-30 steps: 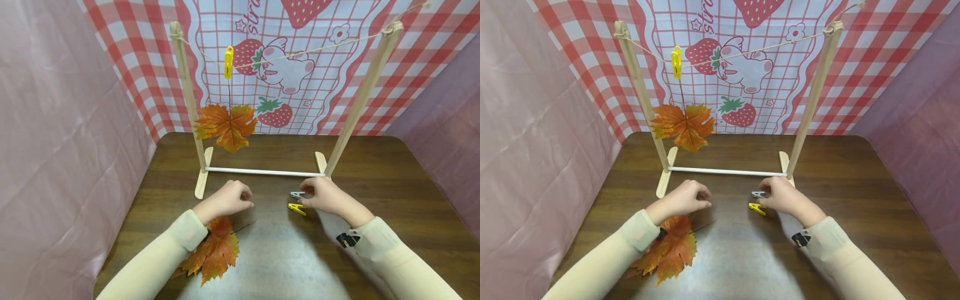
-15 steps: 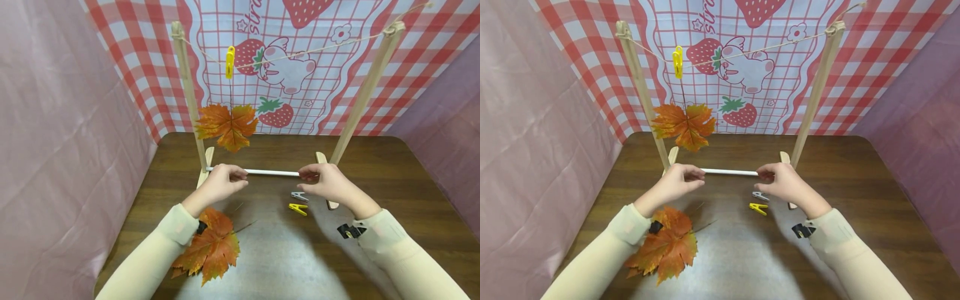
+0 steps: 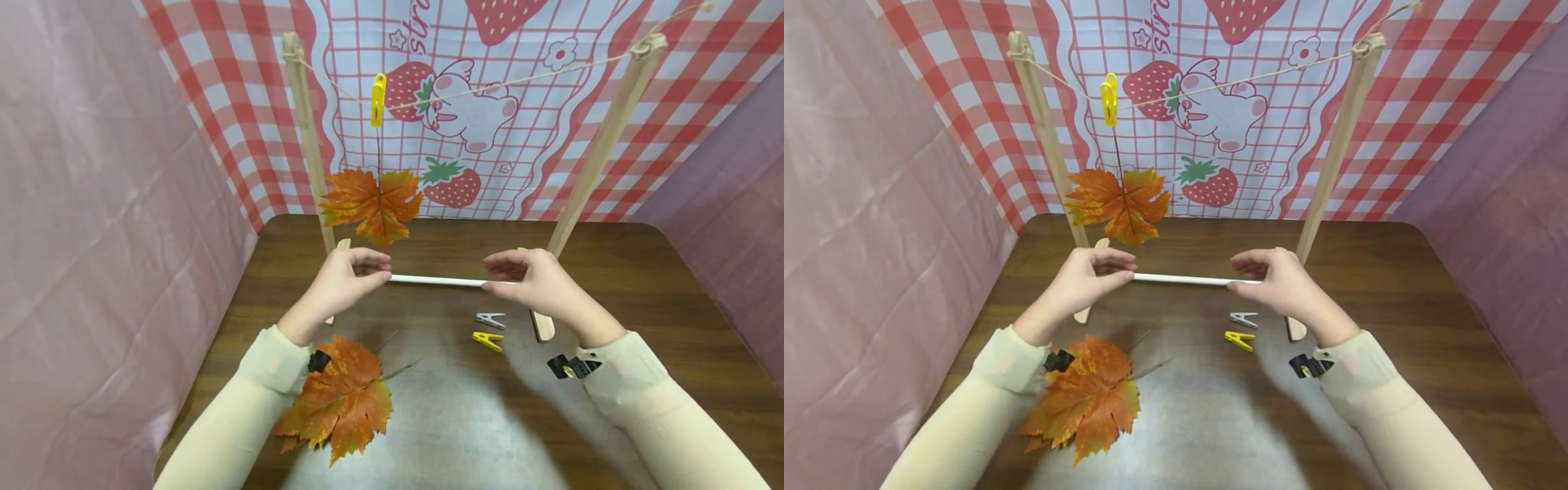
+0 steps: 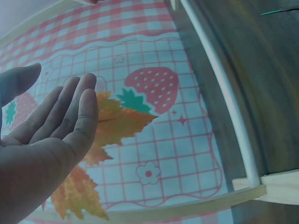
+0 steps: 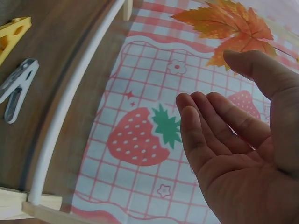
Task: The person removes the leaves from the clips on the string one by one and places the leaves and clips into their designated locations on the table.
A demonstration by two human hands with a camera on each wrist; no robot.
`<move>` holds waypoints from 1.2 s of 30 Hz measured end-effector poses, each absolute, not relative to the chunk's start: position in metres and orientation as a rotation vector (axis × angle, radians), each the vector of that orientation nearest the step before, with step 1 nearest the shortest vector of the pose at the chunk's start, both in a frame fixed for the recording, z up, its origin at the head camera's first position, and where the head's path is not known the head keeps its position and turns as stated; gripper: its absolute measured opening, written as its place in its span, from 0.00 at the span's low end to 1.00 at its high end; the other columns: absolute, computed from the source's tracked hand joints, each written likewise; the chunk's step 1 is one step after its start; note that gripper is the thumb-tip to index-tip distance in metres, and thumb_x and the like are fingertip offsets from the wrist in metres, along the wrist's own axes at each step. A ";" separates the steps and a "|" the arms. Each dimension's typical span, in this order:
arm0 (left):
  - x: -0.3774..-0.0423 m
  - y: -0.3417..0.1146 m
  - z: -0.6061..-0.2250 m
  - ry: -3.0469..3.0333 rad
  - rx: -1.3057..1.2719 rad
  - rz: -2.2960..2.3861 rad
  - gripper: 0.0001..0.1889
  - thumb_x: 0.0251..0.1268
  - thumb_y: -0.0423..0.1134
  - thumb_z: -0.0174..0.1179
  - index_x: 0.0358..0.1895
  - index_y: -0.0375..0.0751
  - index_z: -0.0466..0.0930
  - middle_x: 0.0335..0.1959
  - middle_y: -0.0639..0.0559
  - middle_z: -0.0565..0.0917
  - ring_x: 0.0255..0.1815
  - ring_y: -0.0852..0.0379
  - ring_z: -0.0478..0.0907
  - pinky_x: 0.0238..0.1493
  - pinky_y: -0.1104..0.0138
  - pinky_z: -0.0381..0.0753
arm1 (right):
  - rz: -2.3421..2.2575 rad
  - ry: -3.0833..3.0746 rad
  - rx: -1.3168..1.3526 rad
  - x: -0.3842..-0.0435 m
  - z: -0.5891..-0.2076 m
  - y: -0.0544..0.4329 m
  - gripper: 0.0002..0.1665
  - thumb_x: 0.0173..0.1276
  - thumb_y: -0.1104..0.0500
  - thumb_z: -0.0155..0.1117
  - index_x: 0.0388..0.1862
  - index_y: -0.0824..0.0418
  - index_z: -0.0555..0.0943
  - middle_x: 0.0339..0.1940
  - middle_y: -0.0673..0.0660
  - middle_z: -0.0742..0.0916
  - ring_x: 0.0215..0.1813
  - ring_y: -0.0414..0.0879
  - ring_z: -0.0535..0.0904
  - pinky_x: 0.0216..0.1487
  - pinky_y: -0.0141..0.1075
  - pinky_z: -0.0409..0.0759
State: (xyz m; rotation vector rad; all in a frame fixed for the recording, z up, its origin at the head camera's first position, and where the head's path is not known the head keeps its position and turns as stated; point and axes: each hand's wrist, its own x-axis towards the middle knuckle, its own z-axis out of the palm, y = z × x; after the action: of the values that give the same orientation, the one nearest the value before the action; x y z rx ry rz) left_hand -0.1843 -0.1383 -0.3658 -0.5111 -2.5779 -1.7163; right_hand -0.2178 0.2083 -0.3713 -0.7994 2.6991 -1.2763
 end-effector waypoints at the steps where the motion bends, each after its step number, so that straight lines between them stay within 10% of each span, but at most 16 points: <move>1: -0.184 -0.140 -0.363 -2.564 -0.511 -1.724 0.11 0.67 0.29 0.67 0.50 0.29 0.86 0.42 0.43 0.88 0.43 0.51 0.85 0.47 0.62 0.83 | -1.300 2.684 -0.795 -0.218 -0.369 0.207 0.23 0.63 0.58 0.78 0.55 0.66 0.85 0.47 0.59 0.89 0.47 0.51 0.87 0.46 0.34 0.83; 36: -0.190 -0.171 -0.296 -2.434 -0.434 -1.668 0.15 0.69 0.32 0.67 0.55 0.29 0.84 0.48 0.43 0.87 0.44 0.52 0.85 0.45 0.63 0.83 | -1.495 2.668 -0.890 -0.230 -0.280 0.168 0.21 0.63 0.60 0.78 0.55 0.64 0.86 0.47 0.57 0.89 0.47 0.47 0.86 0.45 0.33 0.83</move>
State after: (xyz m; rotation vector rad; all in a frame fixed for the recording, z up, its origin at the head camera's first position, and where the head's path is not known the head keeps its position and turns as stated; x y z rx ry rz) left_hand -0.1903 -0.1705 -0.2964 -0.4344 -2.4342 -1.6678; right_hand -0.2302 0.1675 -0.2796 -0.8901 2.6680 -1.4949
